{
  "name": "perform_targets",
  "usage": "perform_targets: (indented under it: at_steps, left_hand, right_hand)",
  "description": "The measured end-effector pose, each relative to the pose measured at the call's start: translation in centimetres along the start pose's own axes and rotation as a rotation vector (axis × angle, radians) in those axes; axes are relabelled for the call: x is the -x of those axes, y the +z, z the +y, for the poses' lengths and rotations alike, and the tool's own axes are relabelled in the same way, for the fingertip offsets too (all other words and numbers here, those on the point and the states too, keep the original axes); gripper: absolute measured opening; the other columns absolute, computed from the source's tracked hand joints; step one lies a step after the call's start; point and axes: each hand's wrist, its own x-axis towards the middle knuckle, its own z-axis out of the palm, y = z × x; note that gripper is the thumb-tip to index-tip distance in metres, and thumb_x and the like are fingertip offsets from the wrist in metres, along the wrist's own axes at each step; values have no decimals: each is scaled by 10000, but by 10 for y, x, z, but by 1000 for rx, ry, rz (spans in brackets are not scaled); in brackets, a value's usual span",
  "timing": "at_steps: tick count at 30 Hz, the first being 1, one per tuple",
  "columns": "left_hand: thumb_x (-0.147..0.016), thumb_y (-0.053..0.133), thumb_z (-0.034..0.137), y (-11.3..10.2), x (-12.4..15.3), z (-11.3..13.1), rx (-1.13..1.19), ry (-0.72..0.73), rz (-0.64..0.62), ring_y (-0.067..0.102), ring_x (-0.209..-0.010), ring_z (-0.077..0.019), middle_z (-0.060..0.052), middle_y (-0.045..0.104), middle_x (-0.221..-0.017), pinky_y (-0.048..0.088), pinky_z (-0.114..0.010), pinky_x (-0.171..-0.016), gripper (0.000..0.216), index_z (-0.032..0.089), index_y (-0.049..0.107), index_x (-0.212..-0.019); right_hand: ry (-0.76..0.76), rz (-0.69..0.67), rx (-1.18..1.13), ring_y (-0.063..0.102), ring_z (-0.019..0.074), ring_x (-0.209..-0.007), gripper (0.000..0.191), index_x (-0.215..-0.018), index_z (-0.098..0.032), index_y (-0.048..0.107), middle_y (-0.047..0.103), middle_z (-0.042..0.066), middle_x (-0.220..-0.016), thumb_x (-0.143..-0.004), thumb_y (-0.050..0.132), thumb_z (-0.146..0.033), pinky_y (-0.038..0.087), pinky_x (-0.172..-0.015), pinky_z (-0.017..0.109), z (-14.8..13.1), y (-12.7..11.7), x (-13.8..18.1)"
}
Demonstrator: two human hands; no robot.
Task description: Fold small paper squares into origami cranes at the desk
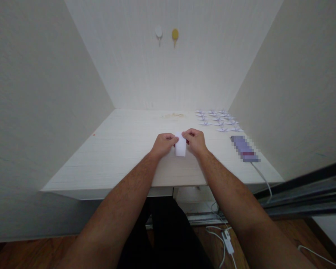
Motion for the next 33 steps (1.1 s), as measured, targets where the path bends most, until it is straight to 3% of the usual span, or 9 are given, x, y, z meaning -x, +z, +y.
perform_targets:
  at_steps: [33]
  left_hand:
    - [-664,703,357,1,-2,-6,-23,-44,13,473,-477,-91,-2,602,-548,362,-226,-501,220,147,648,-630]
  right_hand:
    - [40,87,-111,388,81,-416,236,-556,-181,596,486,-53,-436,-644,727,-356,279,-432,233,9,1,-6]
